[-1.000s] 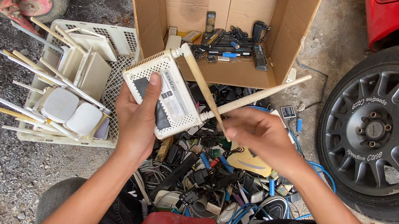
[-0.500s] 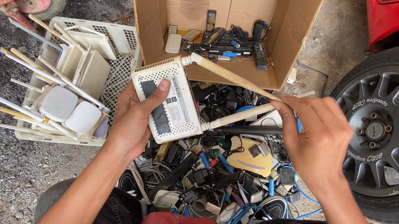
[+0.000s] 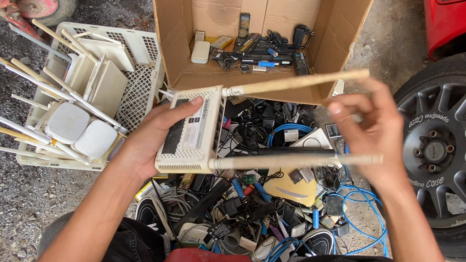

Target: The person sits on the ground and sorts through a pile of electronic waste, picking up and inspecting various items such as routers, cables, and power adapters. They handle each item individually, turning them over to examine different sides before placing them back into the pile or into a nearby crate.

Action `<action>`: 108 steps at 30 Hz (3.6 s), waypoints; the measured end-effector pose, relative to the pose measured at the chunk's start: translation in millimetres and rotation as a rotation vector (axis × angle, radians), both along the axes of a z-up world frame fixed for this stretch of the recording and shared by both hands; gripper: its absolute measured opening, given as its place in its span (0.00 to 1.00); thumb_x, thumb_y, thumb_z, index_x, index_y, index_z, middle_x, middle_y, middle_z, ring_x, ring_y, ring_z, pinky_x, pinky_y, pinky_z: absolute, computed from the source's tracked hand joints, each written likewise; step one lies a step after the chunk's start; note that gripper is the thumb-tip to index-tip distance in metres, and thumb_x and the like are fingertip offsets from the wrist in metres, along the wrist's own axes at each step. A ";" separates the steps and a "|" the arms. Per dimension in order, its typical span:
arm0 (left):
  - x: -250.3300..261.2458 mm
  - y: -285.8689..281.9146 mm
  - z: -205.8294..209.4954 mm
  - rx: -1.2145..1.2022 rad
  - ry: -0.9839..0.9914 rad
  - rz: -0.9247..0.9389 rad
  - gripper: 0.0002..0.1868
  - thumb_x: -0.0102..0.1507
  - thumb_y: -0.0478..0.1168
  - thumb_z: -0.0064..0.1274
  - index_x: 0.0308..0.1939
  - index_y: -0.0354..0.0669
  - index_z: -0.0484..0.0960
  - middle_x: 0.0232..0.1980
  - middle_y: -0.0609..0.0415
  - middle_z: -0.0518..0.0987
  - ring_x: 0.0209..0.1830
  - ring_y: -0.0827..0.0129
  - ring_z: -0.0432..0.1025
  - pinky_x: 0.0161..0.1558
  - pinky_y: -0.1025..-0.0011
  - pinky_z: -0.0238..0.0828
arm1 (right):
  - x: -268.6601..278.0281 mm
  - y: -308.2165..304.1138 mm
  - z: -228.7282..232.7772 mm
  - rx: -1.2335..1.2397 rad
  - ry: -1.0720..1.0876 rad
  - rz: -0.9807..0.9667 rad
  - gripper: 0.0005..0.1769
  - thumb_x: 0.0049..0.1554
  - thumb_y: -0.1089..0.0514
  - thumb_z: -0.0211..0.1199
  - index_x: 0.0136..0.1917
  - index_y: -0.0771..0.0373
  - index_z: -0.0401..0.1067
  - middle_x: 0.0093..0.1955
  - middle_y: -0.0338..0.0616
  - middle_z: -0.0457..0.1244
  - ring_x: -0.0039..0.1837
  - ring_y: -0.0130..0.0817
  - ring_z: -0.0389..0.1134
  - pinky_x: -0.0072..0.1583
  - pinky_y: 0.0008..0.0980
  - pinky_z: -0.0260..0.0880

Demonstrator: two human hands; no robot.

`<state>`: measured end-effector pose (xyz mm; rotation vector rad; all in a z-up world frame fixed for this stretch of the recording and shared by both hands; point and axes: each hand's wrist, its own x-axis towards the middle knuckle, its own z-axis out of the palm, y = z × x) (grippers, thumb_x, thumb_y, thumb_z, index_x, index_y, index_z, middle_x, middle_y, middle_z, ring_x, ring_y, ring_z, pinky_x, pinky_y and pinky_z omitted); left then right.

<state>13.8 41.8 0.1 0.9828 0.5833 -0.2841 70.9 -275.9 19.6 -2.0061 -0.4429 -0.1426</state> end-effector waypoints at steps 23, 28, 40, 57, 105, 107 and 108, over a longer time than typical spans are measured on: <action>-10.4 -19.1 17.3 0.021 -0.196 -0.388 0.50 0.62 0.69 0.35 0.74 0.32 0.57 0.60 0.31 0.73 0.62 0.35 0.71 0.52 0.31 0.74 | -9.7 37.5 -67.7 -0.069 0.112 0.018 0.17 0.70 0.50 0.52 0.46 0.59 0.74 0.22 0.42 0.65 0.28 0.30 0.67 0.39 0.28 0.68; -3.8 -13.4 -52.4 0.361 -0.483 -0.435 0.24 0.66 0.39 0.58 0.63 0.33 0.74 0.46 0.40 0.83 0.44 0.59 0.78 0.45 0.61 0.79 | -11.0 37.1 -58.9 -0.017 0.114 0.045 0.13 0.69 0.56 0.54 0.47 0.66 0.73 0.28 0.52 0.66 0.31 0.34 0.68 0.38 0.31 0.73; 2.7 -4.9 -79.2 0.639 -0.553 -0.337 0.21 0.67 0.36 0.55 0.64 0.33 0.77 0.46 0.43 0.84 0.42 0.66 0.78 0.40 0.66 0.81 | -11.9 43.6 -61.0 -0.130 0.049 0.058 0.13 0.69 0.55 0.56 0.51 0.66 0.74 0.33 0.51 0.69 0.34 0.39 0.72 0.40 0.36 0.77; -30.0 105.1 -4.0 1.009 -0.633 -0.170 0.09 0.60 0.27 0.61 0.44 0.29 0.80 0.37 0.37 0.83 0.36 0.45 0.82 0.32 0.56 0.81 | -13.8 179.3 -44.3 -0.130 -0.056 0.267 0.28 0.65 0.65 0.56 0.77 0.72 0.59 0.56 0.69 0.66 0.53 0.57 0.72 0.46 0.46 0.81; -78.8 278.6 -331.7 1.156 0.291 0.312 0.32 0.51 0.33 0.71 0.57 0.36 0.72 0.41 0.38 0.85 0.44 0.50 0.81 0.48 0.57 0.78 | 34.3 473.0 -357.7 -0.313 0.558 0.730 0.36 0.64 0.66 0.52 0.81 0.71 0.43 0.77 0.76 0.47 0.79 0.76 0.47 0.72 0.79 0.54; -86.7 275.3 -333.2 1.180 0.282 0.301 0.33 0.52 0.34 0.72 0.58 0.33 0.73 0.40 0.39 0.85 0.44 0.51 0.82 0.47 0.57 0.78 | 33.9 463.2 -345.4 -0.310 0.539 0.723 0.36 0.64 0.66 0.52 0.81 0.71 0.44 0.77 0.76 0.48 0.78 0.75 0.48 0.72 0.78 0.54; -89.1 273.7 -333.2 1.250 0.335 0.234 0.33 0.53 0.38 0.71 0.59 0.34 0.75 0.38 0.42 0.85 0.44 0.51 0.81 0.48 0.55 0.78 | 34.2 458.1 -339.2 -0.300 0.525 0.731 0.32 0.64 0.66 0.51 0.80 0.70 0.48 0.74 0.75 0.51 0.77 0.74 0.50 0.71 0.76 0.57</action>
